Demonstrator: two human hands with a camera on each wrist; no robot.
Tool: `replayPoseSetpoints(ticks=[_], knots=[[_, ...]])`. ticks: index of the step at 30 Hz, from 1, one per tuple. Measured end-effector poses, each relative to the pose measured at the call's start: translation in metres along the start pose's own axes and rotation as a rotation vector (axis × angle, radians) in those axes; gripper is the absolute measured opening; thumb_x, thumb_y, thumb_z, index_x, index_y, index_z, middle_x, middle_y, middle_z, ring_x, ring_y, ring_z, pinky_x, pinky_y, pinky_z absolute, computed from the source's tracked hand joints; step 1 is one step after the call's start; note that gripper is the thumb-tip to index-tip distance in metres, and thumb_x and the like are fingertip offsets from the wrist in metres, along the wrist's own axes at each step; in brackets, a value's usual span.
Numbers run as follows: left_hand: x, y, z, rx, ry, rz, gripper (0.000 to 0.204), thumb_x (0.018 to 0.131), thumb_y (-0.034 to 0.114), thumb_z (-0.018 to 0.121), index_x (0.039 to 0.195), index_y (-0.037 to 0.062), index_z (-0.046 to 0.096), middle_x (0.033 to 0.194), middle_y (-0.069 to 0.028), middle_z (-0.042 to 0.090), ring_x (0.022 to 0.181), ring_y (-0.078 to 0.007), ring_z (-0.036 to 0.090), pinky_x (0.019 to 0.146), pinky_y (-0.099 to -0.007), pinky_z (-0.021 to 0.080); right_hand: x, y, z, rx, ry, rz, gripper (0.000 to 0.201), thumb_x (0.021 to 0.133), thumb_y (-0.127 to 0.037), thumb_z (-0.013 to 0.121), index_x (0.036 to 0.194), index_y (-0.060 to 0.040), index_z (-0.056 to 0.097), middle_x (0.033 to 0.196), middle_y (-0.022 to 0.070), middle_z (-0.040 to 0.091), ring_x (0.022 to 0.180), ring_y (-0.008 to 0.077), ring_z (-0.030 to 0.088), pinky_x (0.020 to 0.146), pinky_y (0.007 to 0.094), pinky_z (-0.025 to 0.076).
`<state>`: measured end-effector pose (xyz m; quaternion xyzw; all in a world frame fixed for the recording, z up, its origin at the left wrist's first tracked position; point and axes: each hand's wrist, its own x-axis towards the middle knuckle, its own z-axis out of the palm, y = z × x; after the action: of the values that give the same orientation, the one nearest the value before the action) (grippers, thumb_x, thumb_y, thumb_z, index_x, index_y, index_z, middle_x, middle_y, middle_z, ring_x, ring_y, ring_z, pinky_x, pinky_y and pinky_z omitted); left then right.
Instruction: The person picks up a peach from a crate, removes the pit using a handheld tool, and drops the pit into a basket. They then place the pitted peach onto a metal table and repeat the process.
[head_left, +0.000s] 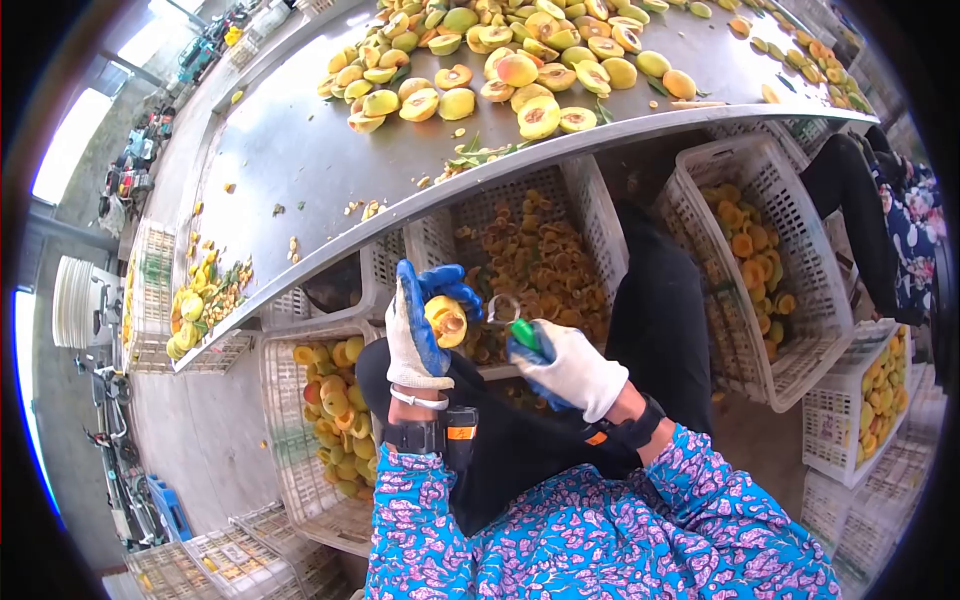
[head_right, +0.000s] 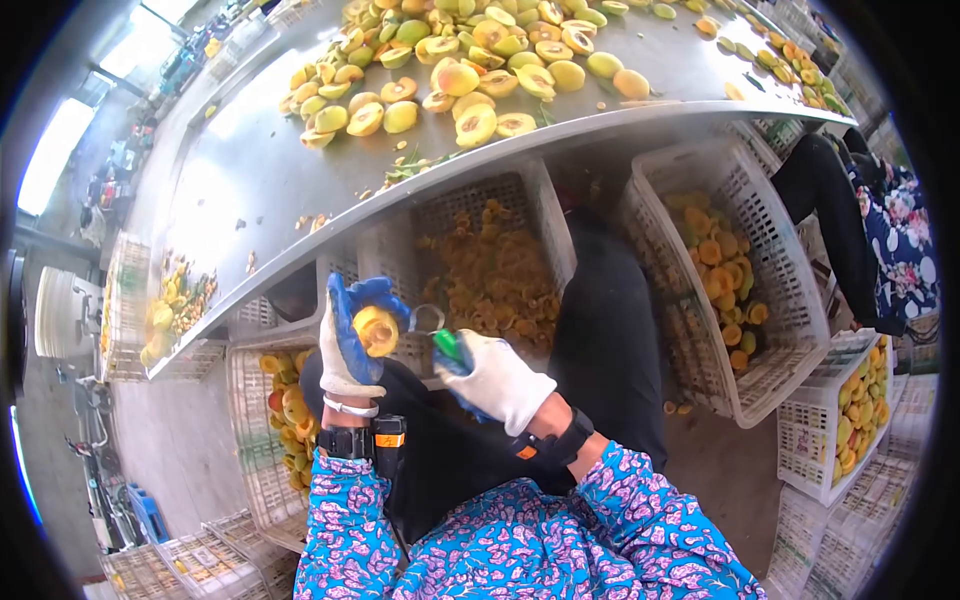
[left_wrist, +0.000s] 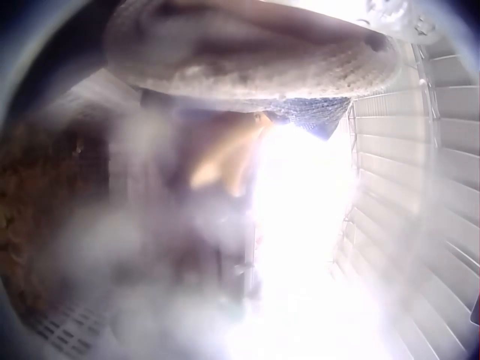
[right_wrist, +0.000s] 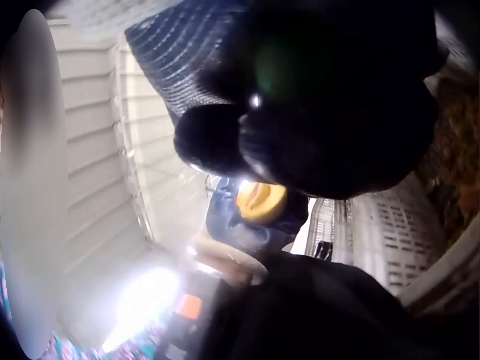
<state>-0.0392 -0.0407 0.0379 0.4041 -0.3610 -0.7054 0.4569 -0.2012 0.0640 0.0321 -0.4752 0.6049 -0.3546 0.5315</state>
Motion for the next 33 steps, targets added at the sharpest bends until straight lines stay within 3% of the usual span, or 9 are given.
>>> replayPoseSetpoints(ticks=[2,8,12,18,22,26,28,30,33], knots=[[0.001,-0.002,0.0,-0.042,-0.034,-0.045,0.064,0.095,0.055,0.04,0.096,-0.0055,0.062,0.072,-0.0138,0.064,0.064,-0.0241,0.063,0.06,-0.033,0.053,0.0,-0.005,0.006,-0.284,0.035,-0.229,0.029,0.085,-0.027,0.061,0.095,0.0,0.055,0.076,0.0217,0.065,0.071,0.0364,0.065,0.063,0.043,0.05],[-0.006,0.003,0.007,0.15,0.029,0.0,0.066,0.095,0.055,0.04,0.095,-0.0067,0.062,0.068,-0.0125,0.064,0.059,-0.0215,0.062,0.058,-0.0311,0.053,0.018,-0.007,0.02,-0.621,-0.097,-0.233,0.021,0.085,-0.018,0.054,0.092,0.0016,0.052,0.075,0.0218,0.065,0.074,0.0361,0.066,0.064,0.0432,0.051],[0.002,-0.003,-0.003,0.286,0.162,0.197,0.064,0.096,0.052,0.041,0.091,-0.0081,0.063,0.068,-0.0135,0.064,0.058,-0.021,0.061,0.058,-0.0309,0.052,0.021,0.014,-0.001,-0.836,-0.198,-0.079,0.022,0.085,-0.015,0.053,0.095,0.0043,0.056,0.081,0.0224,0.067,0.081,0.0337,0.067,0.068,0.0417,0.053],[-0.003,0.004,-0.003,0.066,0.125,0.143,0.058,0.096,0.05,0.042,0.105,-0.0052,0.059,0.079,-0.015,0.065,0.073,-0.0253,0.063,0.072,-0.0372,0.052,0.012,0.029,-0.019,-0.687,-0.083,0.181,0.024,0.088,-0.019,0.052,0.097,0.002,0.06,0.088,0.023,0.067,0.086,0.0357,0.066,0.076,0.0437,0.051],[-0.03,0.043,-0.023,0.01,0.295,0.349,0.047,0.097,0.038,0.045,0.102,-0.0062,0.061,0.077,-0.015,0.065,0.066,-0.0237,0.063,0.062,-0.034,0.053,0.01,0.039,-0.024,-0.621,-0.124,0.234,0.028,0.087,-0.023,0.054,0.101,-0.0003,0.061,0.089,0.0222,0.067,0.086,0.0359,0.066,0.074,0.0444,0.051],[-0.061,0.102,-0.113,0.455,0.502,0.513,0.026,0.09,0.015,0.061,0.106,-0.0058,0.061,0.083,-0.0111,0.067,0.074,-0.0172,0.063,0.067,-0.0274,0.052,0.012,0.039,-0.029,-0.518,-0.181,0.26,0.029,0.087,-0.024,0.053,0.1,0.0003,0.062,0.091,0.022,0.067,0.088,0.0366,0.065,0.075,0.046,0.05],[-0.056,0.122,-0.13,1.15,0.797,0.438,0.026,0.087,0.006,0.064,0.109,-0.0062,0.061,0.091,-0.0099,0.067,0.081,-0.0159,0.063,0.074,-0.0271,0.052,0.014,0.043,-0.031,-0.5,-0.176,0.226,0.029,0.087,-0.025,0.053,0.099,-0.0002,0.063,0.089,0.0208,0.067,0.083,0.0359,0.066,0.073,0.0457,0.051],[-0.035,0.137,-0.094,1.115,0.718,0.473,0.03,0.085,-0.001,0.06,0.115,-0.0059,0.059,0.108,-0.0112,0.065,0.097,-0.0176,0.062,0.089,-0.0302,0.049,0.014,0.051,-0.03,-0.491,-0.163,0.185,0.029,0.087,-0.025,0.054,0.098,-0.0004,0.063,0.086,0.0201,0.068,0.081,0.0354,0.066,0.071,0.0453,0.051],[0.023,0.13,0.0,0.993,0.319,0.491,0.036,0.084,-0.001,0.062,0.119,-0.0045,0.057,0.109,-0.0103,0.065,0.095,-0.0162,0.063,0.087,-0.0282,0.05,0.016,0.054,-0.034,-0.462,-0.2,0.198,0.03,0.088,-0.03,0.053,0.096,-0.0031,0.063,0.085,0.0191,0.068,0.08,0.0363,0.066,0.07,0.046,0.051]])
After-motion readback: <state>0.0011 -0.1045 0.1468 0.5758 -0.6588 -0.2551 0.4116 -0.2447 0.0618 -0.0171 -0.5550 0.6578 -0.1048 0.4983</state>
